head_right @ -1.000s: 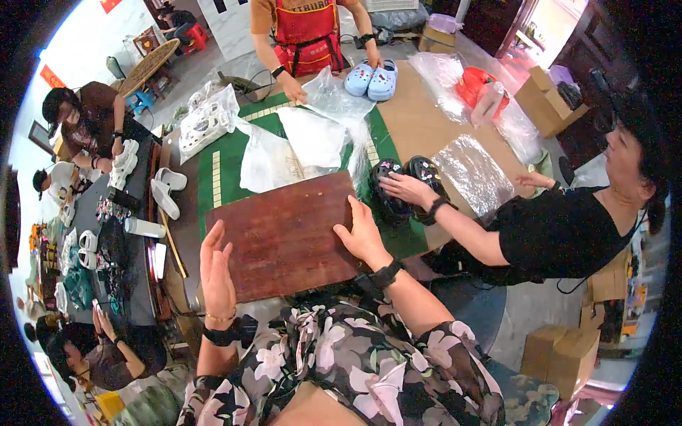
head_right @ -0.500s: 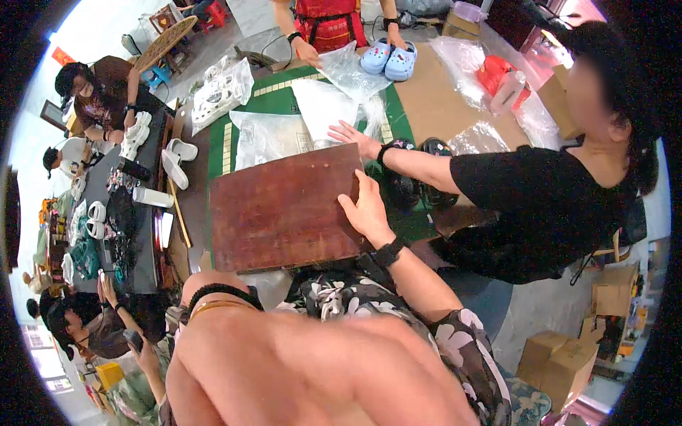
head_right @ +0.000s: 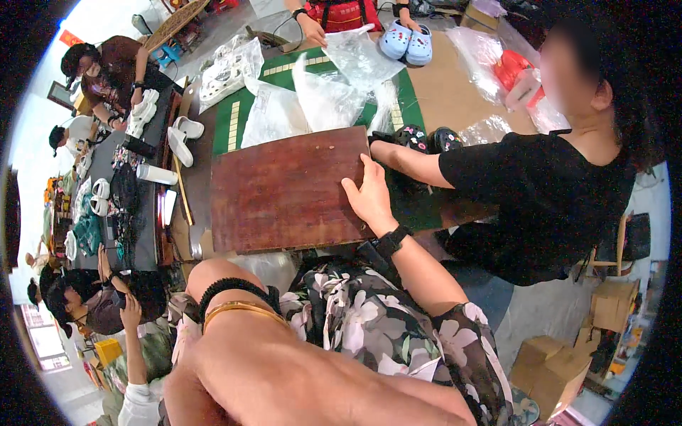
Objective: Inspect, organize, and package various pairs of shoes into plastic bags.
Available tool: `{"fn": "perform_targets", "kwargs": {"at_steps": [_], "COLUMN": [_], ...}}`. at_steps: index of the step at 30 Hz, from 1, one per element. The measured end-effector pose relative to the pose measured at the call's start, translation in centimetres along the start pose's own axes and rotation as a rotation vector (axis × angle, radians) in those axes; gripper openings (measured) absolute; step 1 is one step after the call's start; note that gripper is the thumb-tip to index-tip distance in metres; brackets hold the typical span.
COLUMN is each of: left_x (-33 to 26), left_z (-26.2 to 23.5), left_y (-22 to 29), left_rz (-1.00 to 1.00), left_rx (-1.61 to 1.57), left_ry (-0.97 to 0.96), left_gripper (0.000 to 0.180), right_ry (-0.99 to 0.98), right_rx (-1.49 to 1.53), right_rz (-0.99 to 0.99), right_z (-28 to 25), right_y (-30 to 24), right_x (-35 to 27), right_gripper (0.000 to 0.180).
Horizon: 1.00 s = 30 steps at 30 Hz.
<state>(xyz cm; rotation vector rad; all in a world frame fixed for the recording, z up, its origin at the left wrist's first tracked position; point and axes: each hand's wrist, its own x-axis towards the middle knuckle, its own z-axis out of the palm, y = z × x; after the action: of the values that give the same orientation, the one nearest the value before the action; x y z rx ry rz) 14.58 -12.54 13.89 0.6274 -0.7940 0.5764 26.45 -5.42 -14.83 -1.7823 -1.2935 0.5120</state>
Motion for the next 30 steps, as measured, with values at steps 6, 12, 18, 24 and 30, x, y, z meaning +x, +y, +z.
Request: {"fn": "perform_targets", "kwargs": {"at_steps": [6,12,18,24,30], "left_x": [0.2,0.2,0.1,0.0,-0.3], "left_z": [-0.6,-0.7,-0.5,-0.6,0.0], "left_y": [-0.7,-1.0,-0.2,-0.5,-0.4], "left_rz": [0.054,0.095,0.071,0.079,0.077], "left_rx": [-0.038,-0.029,0.0,-0.043,-0.047], "left_ry": [-0.038,-0.085,-0.091,-0.095,-0.075], "left_gripper": [0.031,0.029,0.031,0.034,0.033], "right_ry": [-0.004,-0.008,0.003,0.021,0.003], "right_rx": [0.007,-0.006,-0.02,-0.03,-0.052], "right_rz": [0.003,0.021,-0.024,-0.017,-0.001], "right_z": [-0.3,-0.5,0.0,-0.5,-0.3], "right_y": [-0.3,-0.5,-0.3,0.2,-0.1], "right_x": [0.2,0.2,0.1,0.2,0.1], "right_gripper": [0.065,0.065,0.065,0.065,0.065]}}
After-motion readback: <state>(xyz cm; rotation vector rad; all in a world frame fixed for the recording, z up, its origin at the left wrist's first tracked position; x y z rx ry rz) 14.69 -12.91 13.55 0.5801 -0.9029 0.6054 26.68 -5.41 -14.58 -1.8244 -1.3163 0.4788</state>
